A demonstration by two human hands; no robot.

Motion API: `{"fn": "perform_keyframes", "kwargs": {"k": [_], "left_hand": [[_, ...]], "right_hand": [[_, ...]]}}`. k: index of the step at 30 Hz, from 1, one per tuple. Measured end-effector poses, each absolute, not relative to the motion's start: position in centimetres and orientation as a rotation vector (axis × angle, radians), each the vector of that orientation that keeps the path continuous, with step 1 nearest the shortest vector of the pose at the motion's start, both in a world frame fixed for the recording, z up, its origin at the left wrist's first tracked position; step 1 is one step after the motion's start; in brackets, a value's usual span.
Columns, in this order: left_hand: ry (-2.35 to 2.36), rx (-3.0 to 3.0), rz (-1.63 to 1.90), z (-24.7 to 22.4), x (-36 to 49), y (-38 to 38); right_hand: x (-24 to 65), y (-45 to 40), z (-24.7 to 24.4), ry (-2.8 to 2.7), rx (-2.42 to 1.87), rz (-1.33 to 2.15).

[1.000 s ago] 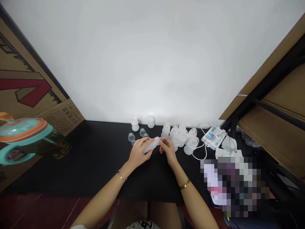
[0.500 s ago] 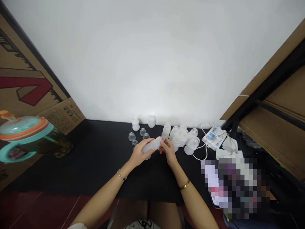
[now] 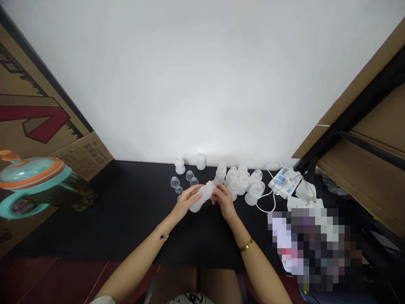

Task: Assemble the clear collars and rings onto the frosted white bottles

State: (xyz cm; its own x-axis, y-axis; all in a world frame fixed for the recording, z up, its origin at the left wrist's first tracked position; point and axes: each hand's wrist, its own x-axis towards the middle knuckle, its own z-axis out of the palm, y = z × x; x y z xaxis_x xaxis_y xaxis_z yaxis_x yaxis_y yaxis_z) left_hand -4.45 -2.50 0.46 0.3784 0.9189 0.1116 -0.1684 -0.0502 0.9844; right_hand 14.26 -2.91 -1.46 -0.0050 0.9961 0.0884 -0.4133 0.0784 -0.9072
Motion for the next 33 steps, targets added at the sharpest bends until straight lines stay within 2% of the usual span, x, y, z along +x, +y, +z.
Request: {"fn": "perform_keyframes", "kwargs": {"k": [6,15,33], "left_hand": [[0.698,1.059,0.917,0.77,-4.39,-2.28],[0.684,1.025,0.860,0.67,-4.54,-2.32],[0.884,1.501,1.055,0.81,-4.57,-2.96]], "right_hand": [[14.09,-3.11,-0.97,-0.941,-0.854,1.328],[14.04,-3.14,-0.91,-0.945,-0.879,1.330],[14.06,-3.00,-0.97,-0.948,-0.910,1.323]]}}
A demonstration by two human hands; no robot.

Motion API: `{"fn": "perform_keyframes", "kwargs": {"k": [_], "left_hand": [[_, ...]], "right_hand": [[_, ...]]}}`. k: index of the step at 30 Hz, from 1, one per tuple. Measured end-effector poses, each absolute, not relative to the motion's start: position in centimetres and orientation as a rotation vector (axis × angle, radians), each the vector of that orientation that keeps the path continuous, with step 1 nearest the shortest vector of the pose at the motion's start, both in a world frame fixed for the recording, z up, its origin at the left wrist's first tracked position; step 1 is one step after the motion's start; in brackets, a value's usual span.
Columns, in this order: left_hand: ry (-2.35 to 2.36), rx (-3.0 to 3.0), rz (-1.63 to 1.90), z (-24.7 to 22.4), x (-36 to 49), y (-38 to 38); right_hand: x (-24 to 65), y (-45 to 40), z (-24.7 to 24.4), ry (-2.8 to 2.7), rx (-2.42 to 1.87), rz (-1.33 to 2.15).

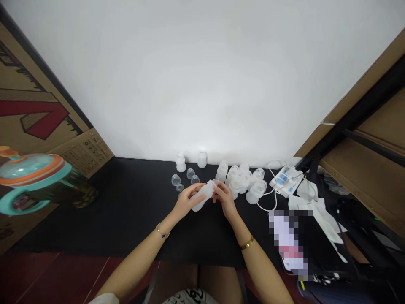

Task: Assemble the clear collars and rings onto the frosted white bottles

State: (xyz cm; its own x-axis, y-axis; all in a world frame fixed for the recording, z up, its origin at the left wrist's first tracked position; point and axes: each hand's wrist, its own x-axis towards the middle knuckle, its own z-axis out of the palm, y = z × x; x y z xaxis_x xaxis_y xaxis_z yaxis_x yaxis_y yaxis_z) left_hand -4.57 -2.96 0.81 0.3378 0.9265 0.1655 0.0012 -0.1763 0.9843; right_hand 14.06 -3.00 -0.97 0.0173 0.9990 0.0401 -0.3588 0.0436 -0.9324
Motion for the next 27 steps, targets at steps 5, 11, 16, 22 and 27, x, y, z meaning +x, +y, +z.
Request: {"fn": "perform_keyframes", "kwargs": {"k": [5,11,16,22,27], "left_hand": [[1.024,1.698,1.093,1.09,-4.66,-3.30],[1.091,1.827,1.145,1.05,-4.62,-3.51],[1.099,1.953,1.236,0.59,-4.56,-3.49],[1.141,2.092,1.255,0.42,-4.52,-3.41],[1.160,2.195,1.280,0.40,-4.53,-3.26]], "right_hand": [[14.04,-2.99,-0.88,-0.953,-0.922,1.310],[14.07,-3.03,-0.80,-0.971,-0.952,1.286],[14.08,-2.95,-0.91,-0.970,-0.973,1.273],[14.10,-2.87,-1.02,-0.966,-0.984,1.273],[14.10,-2.86,-1.02,-0.977,-0.990,1.271]]}}
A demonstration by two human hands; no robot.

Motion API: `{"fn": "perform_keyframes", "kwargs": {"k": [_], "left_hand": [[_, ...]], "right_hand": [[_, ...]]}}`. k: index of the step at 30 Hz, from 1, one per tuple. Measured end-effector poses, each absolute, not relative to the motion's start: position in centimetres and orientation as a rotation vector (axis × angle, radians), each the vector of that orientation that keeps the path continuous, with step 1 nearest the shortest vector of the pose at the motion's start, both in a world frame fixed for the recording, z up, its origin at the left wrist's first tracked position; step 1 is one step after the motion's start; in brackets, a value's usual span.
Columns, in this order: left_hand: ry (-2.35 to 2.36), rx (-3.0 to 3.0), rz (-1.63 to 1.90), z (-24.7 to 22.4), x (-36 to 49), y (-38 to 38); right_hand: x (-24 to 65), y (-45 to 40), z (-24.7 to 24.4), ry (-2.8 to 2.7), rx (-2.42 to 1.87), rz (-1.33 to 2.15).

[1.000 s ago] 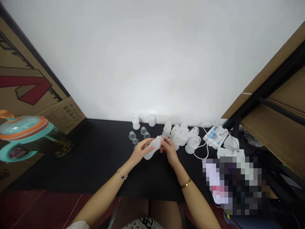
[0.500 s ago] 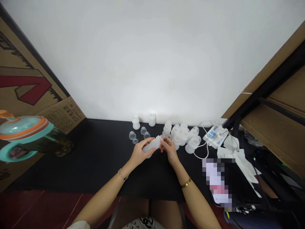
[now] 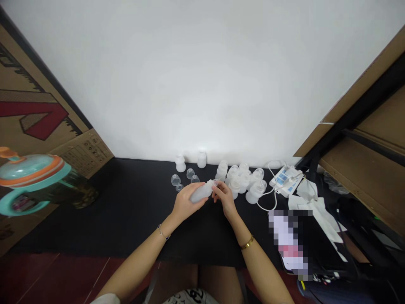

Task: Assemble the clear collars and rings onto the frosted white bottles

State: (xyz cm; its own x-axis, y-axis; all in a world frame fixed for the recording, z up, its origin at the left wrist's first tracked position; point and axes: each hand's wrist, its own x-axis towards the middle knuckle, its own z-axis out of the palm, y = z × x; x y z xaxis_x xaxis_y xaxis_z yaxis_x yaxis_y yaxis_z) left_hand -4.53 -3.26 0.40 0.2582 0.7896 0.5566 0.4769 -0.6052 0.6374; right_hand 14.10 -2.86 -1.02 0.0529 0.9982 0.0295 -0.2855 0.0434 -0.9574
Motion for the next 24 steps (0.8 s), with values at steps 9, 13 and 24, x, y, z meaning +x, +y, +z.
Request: {"fn": "perform_keyframes", "kwargs": {"k": [9,13,24], "left_hand": [[1.248,2.265,1.272,0.44,-4.54,-2.98],[1.266,2.304,1.274,0.30,-4.56,-2.93],[1.247,2.508,1.340,-0.20,-5.00,-2.96]], "right_hand": [[14.07,-2.87,-1.06,-0.984,-1.003,1.276],[13.98,-2.99,-0.83,-0.987,-1.008,1.273],[13.94,-2.85,-1.08,-0.974,-1.026,1.291]]}}
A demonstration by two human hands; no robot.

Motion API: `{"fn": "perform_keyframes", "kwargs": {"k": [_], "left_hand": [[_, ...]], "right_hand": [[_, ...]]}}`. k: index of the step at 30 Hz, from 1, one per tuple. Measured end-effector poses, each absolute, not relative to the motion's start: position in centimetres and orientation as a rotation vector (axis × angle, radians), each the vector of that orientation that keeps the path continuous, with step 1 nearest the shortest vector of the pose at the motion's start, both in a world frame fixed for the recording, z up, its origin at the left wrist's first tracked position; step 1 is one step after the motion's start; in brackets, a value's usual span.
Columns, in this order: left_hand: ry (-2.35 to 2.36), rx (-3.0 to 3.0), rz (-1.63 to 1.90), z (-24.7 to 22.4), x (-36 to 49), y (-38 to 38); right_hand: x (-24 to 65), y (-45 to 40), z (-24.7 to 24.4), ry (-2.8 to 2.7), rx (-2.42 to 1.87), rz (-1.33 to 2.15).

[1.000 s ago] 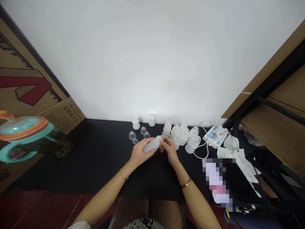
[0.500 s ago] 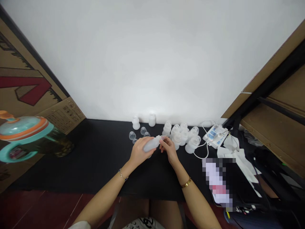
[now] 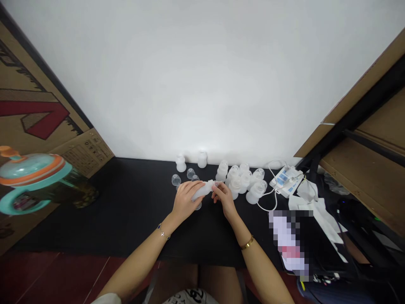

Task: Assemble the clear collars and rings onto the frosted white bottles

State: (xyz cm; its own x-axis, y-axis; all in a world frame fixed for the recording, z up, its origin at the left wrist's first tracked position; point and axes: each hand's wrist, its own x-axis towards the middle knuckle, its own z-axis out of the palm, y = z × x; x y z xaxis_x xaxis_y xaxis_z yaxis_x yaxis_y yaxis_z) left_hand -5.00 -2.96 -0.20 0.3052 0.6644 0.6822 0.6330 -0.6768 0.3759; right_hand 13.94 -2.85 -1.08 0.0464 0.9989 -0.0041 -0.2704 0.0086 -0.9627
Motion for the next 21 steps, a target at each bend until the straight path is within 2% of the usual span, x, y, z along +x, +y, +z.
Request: {"fn": "perform_keyframes", "kwargs": {"k": [13,21], "left_hand": [[1.224,2.656,1.338,0.20,-5.39,-3.04],[1.209,2.312,1.315,0.43,-5.00,-2.94]], "right_hand": [[13.70,-2.64,-1.63,-0.956,-1.042,1.310],[13.78,-2.77,-1.67,-0.977,-1.036,1.276]]}}
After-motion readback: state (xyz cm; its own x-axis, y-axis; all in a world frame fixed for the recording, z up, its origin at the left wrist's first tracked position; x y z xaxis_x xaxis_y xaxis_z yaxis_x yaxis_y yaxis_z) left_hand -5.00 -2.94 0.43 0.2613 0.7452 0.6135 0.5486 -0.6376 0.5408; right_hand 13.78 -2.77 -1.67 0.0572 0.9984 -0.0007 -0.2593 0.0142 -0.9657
